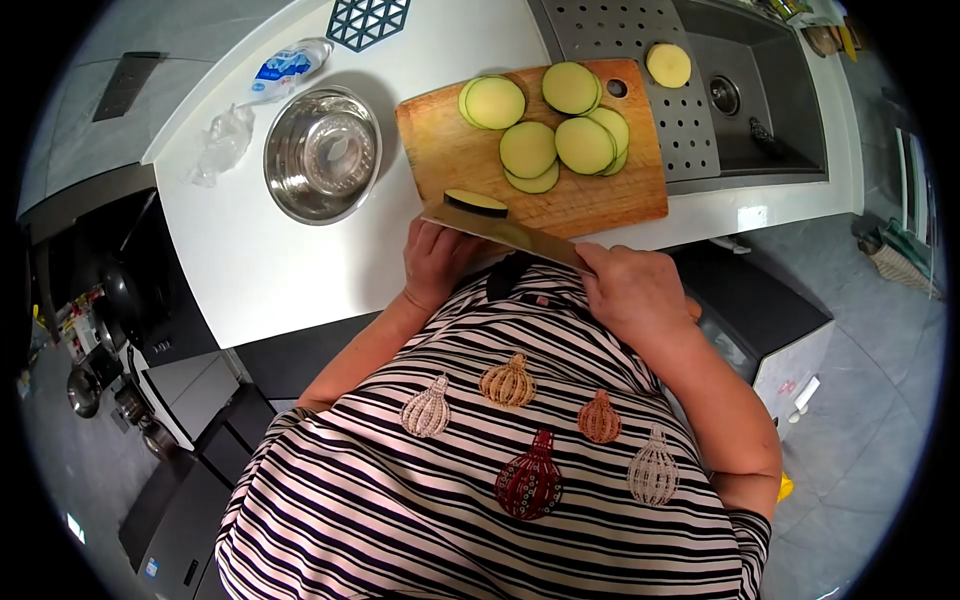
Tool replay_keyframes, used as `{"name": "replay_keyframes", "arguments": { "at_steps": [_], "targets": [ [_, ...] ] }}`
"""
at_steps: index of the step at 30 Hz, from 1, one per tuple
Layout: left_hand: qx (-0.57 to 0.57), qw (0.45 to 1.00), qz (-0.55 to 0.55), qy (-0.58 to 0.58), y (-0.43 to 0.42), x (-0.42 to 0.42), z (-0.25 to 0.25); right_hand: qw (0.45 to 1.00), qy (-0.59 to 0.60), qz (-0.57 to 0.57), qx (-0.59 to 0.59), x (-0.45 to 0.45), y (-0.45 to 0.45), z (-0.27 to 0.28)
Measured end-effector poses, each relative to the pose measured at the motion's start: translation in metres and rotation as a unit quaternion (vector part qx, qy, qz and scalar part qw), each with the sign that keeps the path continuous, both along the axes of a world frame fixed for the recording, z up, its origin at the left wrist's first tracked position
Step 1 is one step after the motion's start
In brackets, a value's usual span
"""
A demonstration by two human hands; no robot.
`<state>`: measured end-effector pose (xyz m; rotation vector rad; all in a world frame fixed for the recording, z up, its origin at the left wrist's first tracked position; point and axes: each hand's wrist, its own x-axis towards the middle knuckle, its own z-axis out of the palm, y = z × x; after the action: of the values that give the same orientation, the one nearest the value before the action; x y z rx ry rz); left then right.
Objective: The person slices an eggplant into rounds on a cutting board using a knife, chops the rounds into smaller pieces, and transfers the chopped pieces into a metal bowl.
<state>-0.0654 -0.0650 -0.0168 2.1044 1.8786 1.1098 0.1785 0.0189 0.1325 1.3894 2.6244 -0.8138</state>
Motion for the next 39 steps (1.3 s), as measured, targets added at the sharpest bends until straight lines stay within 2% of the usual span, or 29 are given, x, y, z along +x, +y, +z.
{"name": "replay_keyframes", "arguments": {
  "at_steps": [5, 23, 27, 29, 36, 38, 39],
  "targets": [
    [-0.04, 0.999, 0.001, -0.009, -0.002, 0.001, 0.001, 0.997, -0.046, -0.006, -0.06, -0.008, 0.003, -0.004],
    [-0.016, 0.998, 0.005, -0.054, 0.001, -0.004, 0.002, 0.983, -0.151, 0.036, -0.101, -0.029, 0.016, -0.037],
    [-0.008, 0.999, 0.0, -0.05, 0.003, 0.0, 0.001, 0.986, -0.132, 0.021, -0.098, -0.041, 0.015, -0.077],
    [-0.001, 0.998, -0.003, -0.055, 0.001, 0.001, 0.0, 0.981, -0.159, 0.012, -0.11, -0.051, 0.02, -0.09],
    [0.007, 1.0, -0.005, -0.03, -0.003, 0.006, 0.002, 0.992, -0.112, 0.024, -0.05, -0.048, 0.011, -0.108],
    [0.012, 1.0, 0.001, -0.021, -0.005, 0.005, 0.003, 0.998, -0.028, -0.015, -0.058, -0.043, 0.011, -0.108],
    [0.019, 1.0, -0.003, -0.016, -0.005, 0.005, 0.001, 0.998, -0.025, -0.011, -0.057, -0.041, 0.01, -0.104]
  ]
}}
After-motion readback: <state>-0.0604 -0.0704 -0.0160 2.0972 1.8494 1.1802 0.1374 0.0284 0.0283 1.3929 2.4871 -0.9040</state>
